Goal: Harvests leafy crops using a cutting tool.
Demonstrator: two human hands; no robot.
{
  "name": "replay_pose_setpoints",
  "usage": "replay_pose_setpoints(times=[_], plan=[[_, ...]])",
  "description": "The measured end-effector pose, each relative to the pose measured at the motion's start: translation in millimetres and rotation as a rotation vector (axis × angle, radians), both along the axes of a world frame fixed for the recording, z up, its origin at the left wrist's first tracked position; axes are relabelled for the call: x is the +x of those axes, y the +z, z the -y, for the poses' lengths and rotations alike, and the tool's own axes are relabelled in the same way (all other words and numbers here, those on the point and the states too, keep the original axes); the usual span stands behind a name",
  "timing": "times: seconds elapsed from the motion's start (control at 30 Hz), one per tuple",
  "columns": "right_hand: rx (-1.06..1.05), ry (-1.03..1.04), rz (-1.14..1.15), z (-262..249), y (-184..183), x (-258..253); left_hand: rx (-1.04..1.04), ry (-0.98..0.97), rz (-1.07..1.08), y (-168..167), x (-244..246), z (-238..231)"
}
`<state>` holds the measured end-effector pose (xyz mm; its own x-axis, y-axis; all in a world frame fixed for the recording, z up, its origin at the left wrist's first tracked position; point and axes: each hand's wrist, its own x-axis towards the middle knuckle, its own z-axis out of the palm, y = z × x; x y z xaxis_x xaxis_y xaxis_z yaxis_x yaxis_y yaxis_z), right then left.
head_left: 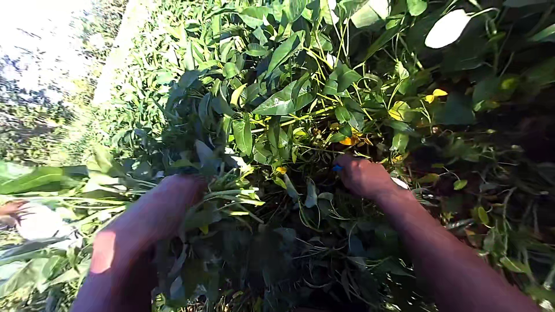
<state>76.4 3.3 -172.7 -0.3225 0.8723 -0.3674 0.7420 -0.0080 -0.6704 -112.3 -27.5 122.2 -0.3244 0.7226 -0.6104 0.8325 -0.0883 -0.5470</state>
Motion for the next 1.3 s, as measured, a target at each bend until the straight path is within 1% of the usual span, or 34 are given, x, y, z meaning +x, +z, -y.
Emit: replay_pose_setpoints(times=[0.03, 0.07, 0.1, 0.13, 0.2, 0.27, 0.3, 0.33, 0.4, 0.43, 0.5, 0.53, 0.57, 0.6, 0.63, 0.67, 0.7, 0.73, 0.77, 0.83, 0.87, 0.93, 1.0, 1.07, 1.13, 1.2, 1.23, 1.3], plan=[[-0.026, 0.016, 0.038, -1, 3, -1, -0.018, -0.231, 0.226, -20, -42, -4], [-0.027, 0.014, 0.067, -1, 5, -1, -0.010, -0.323, 0.398, -46, -71, -10], [-0.014, -0.003, 0.084, 1, 6, 2, -0.017, -0.317, 0.516, -71, -82, -16], [0.020, -0.031, 0.080, 6, 5, 6, -0.047, -0.297, 0.572, -92, -84, -18], [0.062, -0.063, 0.016, 16, 0, 19, -0.116, -0.248, 0.574, -116, -80, -19], [0.025, -0.046, -0.108, 30, 5, 35, -0.112, -0.241, 0.559, -117, -84, -18], [-0.007, -0.017, -0.173, 38, 10, 42, -0.064, -0.207, 0.561, -110, -89, -17], [-0.057, 0.034, -0.232, 47, 13, 47, 0.000, -0.150, 0.532, -99, -93, -16], [-0.244, 0.187, -0.343, 65, 12, 53, 0.079, -0.069, 0.361, -68, -97, -17], [-0.357, 0.277, -0.377, 72, 7, 56, 0.120, -0.074, 0.331, -50, -105, -15], [-0.519, 0.415, -0.375, 82, -4, 64, 0.195, -0.180, 0.327, -17, -116, -3], [-0.557, 0.456, -0.342, 86, -6, 70, 0.196, -0.195, 0.273, -5, -100, 5], [-0.571, 0.488, -0.306, 89, -9, 76, 0.135, -0.132, 0.145, 1, -60, 13], [-0.564, 0.506, -0.294, 92, -11, 83, 0.055, 0.029, -0.014, 0, -4, 20], [-0.539, 0.519, -0.285, 96, -17, 90, -0.007, 0.060, -0.065, -7, 28, 29], [-0.530, 0.532, -0.249, 98, -20, 98, -0.039, -0.058, 0.024, -15, 29, 43], [-0.527, 0.541, -0.189, 100, -20, 104, -0.031, -0.290, 0.297, -30, -1, 57], [-0.518, 0.541, -0.144, 102, -21, 110, -0.086, -0.452, 0.537, -51, -23, 61], [-0.500, 0.532, -0.108, 104, -23, 116, -0.200, -0.510, 0.627, -72, -22, 59], [-0.486, 0.518, -0.032, 107, -16, 125, -0.424, -0.477, 0.608, -109, -1, 53], [-0.492, 0.517, 0.008, 107, -11, 129, -0.484, -0.484, 0.615, -127, 3, 53], [-0.513, 0.498, 0.030, 106, -3, 138, -0.532, -0.512, 0.599, -165, -2, 53], [-0.478, 0.462, -0.012, 109, -9, 149, -0.550, -0.495, 0.507, -184, -7, 57], [-0.484, 0.400, -0.087, 108, -2, 154, -0.553, -0.433, 0.397, -183, -7, 63], [-0.476, 0.285, -0.225, 110, 1, 153, -0.483, -0.358, 0.368, -165, -12, 72], [-0.391, 0.189, -0.338, 107, 12, 143, -0.393, -0.310, 0.366, -150, -27, 80], [-0.327, 0.154, -0.390, 106, 18, 136, -0.334, -0.313, 0.378, -148, -43, 86], [-0.188, 0.107, -0.460, 103, 25, 119, -0.246, -0.220, 0.405, -134, -59, 95]])
